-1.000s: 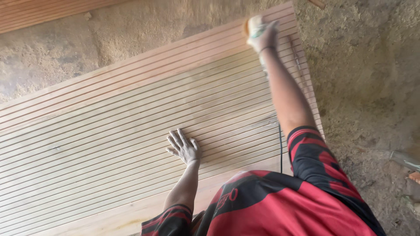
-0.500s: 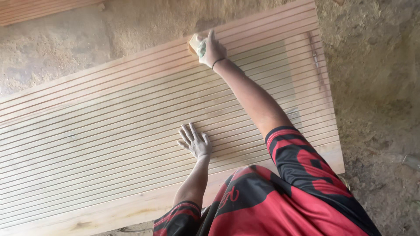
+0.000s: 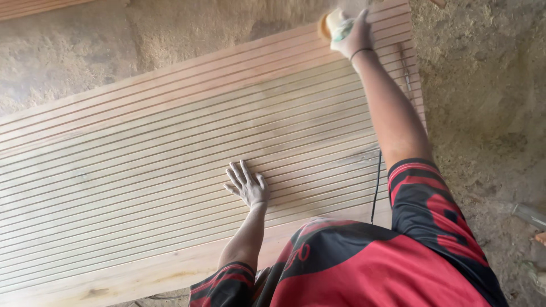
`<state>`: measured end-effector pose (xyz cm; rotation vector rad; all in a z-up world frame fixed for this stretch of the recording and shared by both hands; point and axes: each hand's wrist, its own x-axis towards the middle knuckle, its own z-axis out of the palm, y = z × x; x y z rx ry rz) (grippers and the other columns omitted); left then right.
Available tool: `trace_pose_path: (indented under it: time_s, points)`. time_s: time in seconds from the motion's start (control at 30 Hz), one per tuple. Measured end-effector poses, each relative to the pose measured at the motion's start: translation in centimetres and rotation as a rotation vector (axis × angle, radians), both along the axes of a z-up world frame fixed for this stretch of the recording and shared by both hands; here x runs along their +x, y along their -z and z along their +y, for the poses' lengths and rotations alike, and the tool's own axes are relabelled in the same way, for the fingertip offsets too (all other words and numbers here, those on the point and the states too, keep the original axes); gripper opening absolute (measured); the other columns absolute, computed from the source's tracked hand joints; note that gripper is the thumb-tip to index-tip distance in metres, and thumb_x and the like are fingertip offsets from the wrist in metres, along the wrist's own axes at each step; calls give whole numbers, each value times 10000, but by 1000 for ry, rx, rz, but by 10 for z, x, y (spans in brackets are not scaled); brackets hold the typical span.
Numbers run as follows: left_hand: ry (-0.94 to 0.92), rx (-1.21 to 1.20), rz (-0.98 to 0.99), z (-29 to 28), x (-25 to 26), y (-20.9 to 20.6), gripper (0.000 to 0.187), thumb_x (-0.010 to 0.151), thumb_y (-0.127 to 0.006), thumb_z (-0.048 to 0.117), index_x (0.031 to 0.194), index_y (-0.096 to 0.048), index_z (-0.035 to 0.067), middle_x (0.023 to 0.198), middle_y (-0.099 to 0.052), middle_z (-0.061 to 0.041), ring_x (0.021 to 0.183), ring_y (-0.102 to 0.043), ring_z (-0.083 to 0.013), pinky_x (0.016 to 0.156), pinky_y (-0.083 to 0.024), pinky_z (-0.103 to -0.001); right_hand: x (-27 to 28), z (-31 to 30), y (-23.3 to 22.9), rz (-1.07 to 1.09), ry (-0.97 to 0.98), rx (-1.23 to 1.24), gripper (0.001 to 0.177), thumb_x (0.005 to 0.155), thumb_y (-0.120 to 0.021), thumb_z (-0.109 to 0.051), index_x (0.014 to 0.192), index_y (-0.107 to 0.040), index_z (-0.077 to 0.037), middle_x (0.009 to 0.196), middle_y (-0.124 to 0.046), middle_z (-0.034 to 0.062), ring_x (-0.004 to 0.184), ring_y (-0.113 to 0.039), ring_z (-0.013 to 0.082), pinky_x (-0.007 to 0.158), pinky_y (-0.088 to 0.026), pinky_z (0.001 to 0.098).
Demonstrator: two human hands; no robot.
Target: The person uses a handheld electric sander to smooth the surface of a large wooden panel with parallel grooves. The person moves the sander along the length of the panel, then switches to a manual sanding block to continue smoothing the surface.
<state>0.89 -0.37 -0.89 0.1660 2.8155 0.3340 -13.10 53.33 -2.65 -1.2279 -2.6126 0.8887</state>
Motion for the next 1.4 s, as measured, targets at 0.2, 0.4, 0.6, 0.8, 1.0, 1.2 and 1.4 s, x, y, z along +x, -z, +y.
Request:
trace_pose_path:
  time_s: [0.2,0.4,0.6,0.8,1.0,1.2,1.4]
  points:
    - [4,21,15,0,-1,1,812,925,-529,371,1651,-201,214,1741,-36,-112,1602,27,-336,1217,83,-652,35,67,2,16,96,-33,1196,619,-1034,-341,1464,-289,61,1338,-600,247,1218,-628,344,1057,-523,361]
    - [11,6,43,2,-3,3,812,923,-526,356,1652,-207,195,1742,-52,-120,1603,18,-347,1218,83,-656,61,117,5,65,94,-3,980,660,-1045,-252,1396,-438,-28,1378,-577,202,1248,-617,339,1012,-522,386]
    - [7,16,34,3,-4,2,811,921,-514,362,1651,-199,198,1742,-48,-118,1602,18,-348,1216,87,-654,69,140,-4,4,290,-155,1026,654,-983,-269,1447,-369,-53,1388,-589,141,1231,-658,290,985,-561,370]
    - [1,4,29,2,0,5,813,921,-519,372,1652,-206,201,1742,-43,-112,1599,28,-353,1213,94,-657,77,160,-4,55,339,20,1299,607,-1081,-299,1349,-108,139,1351,-495,261,1192,-611,371,988,-548,468]
    - [3,27,48,0,1,9,796,937,-513,382,1650,-215,193,1744,-35,-108,1604,31,-347,1213,98,-668,31,111,16,22,381,-186,1232,588,-997,-294,1464,-191,21,1386,-555,181,1211,-676,305,995,-590,386]
    - [-6,35,30,0,-1,9,797,936,-517,385,1650,-214,201,1741,-32,-105,1598,37,-339,1206,105,-667,-41,-16,22,179,72,-8,1119,529,-1036,-263,1329,-303,11,1209,-626,187,1057,-690,341,905,-608,404]
    - [-7,55,18,2,0,8,792,940,-518,388,1649,-217,203,1740,-30,-105,1601,37,-331,1207,114,-661,-108,-148,3,0,-113,-18,1009,580,-1022,-362,1307,-399,-42,1094,-699,122,962,-716,292,876,-607,414]
